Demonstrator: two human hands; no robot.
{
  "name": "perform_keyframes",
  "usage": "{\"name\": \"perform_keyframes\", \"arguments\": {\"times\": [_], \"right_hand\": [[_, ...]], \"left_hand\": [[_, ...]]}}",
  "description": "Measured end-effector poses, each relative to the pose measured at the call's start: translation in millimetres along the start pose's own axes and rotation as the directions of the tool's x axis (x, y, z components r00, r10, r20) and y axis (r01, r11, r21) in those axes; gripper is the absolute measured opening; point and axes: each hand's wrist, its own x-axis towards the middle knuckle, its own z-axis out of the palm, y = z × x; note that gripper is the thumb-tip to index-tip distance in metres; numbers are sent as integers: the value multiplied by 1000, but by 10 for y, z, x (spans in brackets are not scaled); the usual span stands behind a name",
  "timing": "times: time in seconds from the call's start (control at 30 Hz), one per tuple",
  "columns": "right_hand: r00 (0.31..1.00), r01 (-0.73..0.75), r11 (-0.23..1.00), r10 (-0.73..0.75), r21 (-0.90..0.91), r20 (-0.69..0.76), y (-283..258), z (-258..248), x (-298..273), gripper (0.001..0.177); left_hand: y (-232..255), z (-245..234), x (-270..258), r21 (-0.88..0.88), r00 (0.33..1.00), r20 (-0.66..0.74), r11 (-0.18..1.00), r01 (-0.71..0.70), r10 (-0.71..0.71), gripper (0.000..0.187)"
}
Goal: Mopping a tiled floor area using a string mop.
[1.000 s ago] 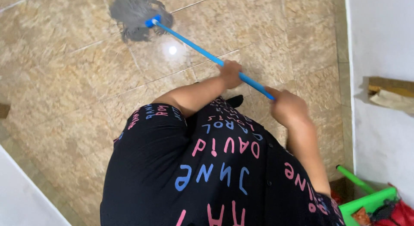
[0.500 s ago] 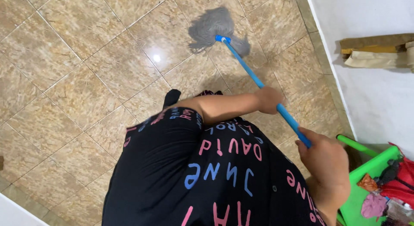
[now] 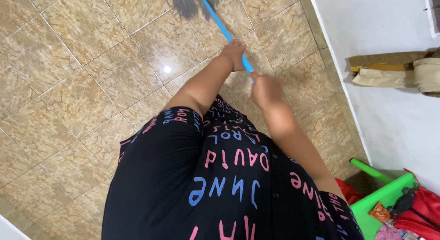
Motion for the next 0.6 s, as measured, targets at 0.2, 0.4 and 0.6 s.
{"name": "perform_keyframes", "arguments": {"times": [0.2,0.4,0.6], "right_hand": [[999,-48,980,44,194,27,584,407,-222,40],[884,-310,950,299,-26,359,644,-1346,-973,46],[908,-352,921,380,-168,177,278,-1960,-617,35]], "left_hand": [[384,160,48,329,838,519,944,-14,-169,88],[1589,-232,-96,15,733,616,926,-378,289,38],[1486,-301,196,-120,802,475,930,-349,362,23]]}}
